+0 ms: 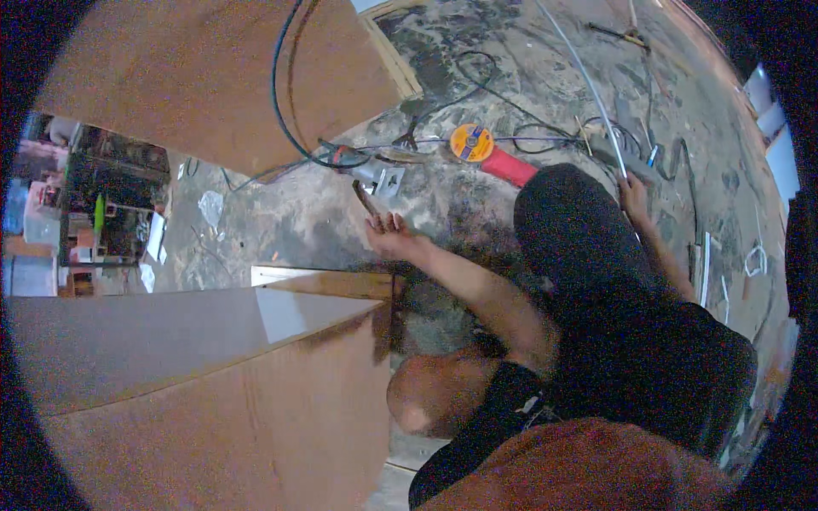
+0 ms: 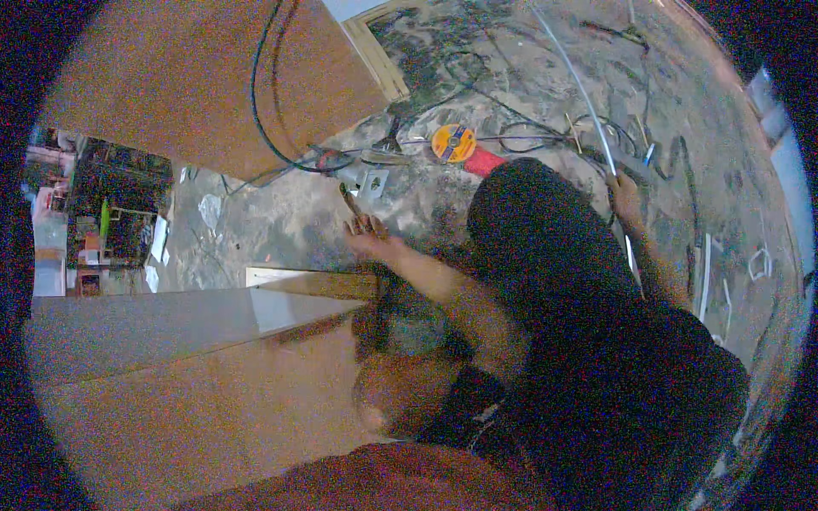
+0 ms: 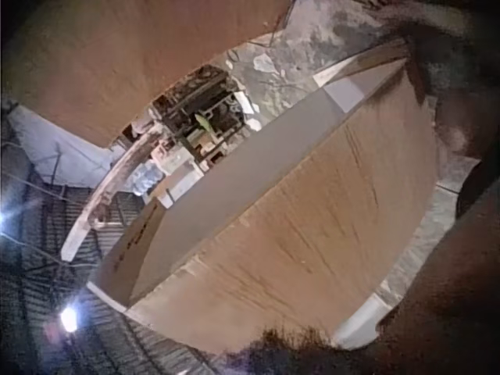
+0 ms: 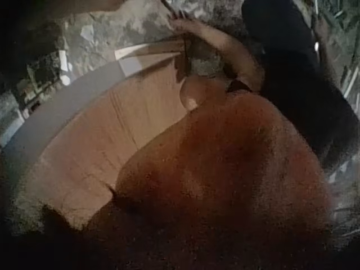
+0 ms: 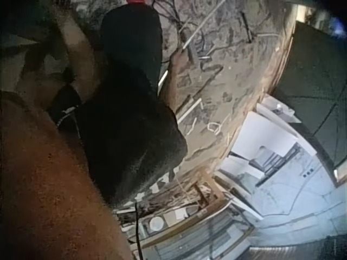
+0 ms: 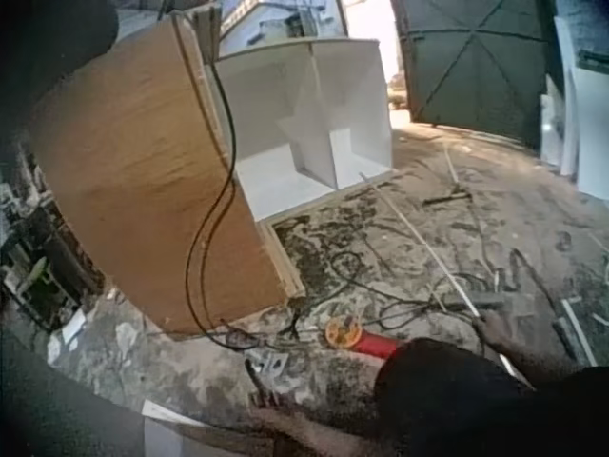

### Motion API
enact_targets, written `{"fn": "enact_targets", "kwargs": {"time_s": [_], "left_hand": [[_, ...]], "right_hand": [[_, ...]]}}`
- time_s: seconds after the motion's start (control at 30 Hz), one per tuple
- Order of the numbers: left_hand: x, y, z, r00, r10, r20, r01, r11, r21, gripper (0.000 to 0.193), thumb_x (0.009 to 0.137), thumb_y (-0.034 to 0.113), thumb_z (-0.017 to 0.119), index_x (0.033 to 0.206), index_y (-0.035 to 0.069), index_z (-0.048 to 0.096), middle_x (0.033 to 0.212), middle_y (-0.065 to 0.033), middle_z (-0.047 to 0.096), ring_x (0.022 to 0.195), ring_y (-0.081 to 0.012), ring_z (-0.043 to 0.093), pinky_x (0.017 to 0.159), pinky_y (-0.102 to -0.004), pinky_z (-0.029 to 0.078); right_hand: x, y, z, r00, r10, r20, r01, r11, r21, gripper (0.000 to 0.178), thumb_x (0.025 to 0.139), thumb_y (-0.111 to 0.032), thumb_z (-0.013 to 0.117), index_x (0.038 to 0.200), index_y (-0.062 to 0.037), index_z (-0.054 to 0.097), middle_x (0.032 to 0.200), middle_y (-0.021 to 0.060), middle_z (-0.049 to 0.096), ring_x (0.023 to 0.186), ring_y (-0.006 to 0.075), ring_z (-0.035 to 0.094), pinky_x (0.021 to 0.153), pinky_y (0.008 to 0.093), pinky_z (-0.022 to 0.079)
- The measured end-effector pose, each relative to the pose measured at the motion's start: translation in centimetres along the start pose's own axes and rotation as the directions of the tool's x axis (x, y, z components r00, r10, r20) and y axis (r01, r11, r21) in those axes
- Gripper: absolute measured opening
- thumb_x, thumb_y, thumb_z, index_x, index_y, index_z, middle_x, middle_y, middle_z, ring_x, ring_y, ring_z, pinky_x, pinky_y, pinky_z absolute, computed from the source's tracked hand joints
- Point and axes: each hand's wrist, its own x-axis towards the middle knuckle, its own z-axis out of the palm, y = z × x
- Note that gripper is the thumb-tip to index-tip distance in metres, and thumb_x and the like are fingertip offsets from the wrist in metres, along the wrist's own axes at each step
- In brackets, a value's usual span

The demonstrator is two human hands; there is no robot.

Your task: The person uses an angle grinder to sand the edge of a wooden panel while holding it in place on the floor.

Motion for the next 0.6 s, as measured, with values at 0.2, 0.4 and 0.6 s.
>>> {"fn": "enact_targets", "kwargs": {"time_s": [0.2, 0.4, 0.6], "left_hand": [[0.4, 0.4, -0.5, 0.997, 0.066, -0.036, -0.062, 0.993, 0.097, 0.044, 0.085, 0.037, 0.051, 0.116, 0.005, 0.053, 0.111, -0.0103, 0.057, 0.086, -0.0238, 0.056, 0.062, -0.0367, 0.046], [1.3, 0.9, -1.2, 0.986, 0.144, -0.084, -0.132, 0.982, 0.132, 0.042, 0.085, 0.037, 0.052, 0.114, 0.006, 0.054, 0.109, -0.009, 0.057, 0.085, -0.0236, 0.056, 0.062, -0.0357, 0.046], [2.1, -0.8, -0.7, 0.975, 0.184, -0.126, -0.161, 0.971, 0.178, 0.04, 0.085, 0.037, 0.053, 0.112, 0.007, 0.056, 0.106, -0.0077, 0.058, 0.084, -0.0233, 0.055, 0.062, -0.0347, 0.046]], "right_hand": [[0.6, 0.5, 3.7, 0.998, -0.037, 0.055, 0.036, 0.999, 0.008, 0.04, 0.09, -0.041, 0.049, 0.088, -0.0021, 0.058, 0.066, 0.0113, 0.057, 0.056, 0.0205, 0.054, 0.056, 0.0357, 0.043], [4.7, 1.6, 6.9, 0.96, -0.061, 0.272, 0.114, 0.976, -0.185, 0.034, 0.09, -0.034, 0.05, 0.094, -0.0008, 0.058, 0.071, 0.009, 0.057, 0.064, 0.0191, 0.052, 0.061, 0.0326, 0.043], [6.9, 3.8, 6.6, 0.92, -0.22, 0.326, 0.31, 0.915, -0.257, 0.03, 0.091, -0.028, 0.05, 0.099, 0.0001, 0.058, 0.073, 0.009, 0.056, 0.067, 0.0194, 0.05, 0.063, 0.031, 0.041]]}}
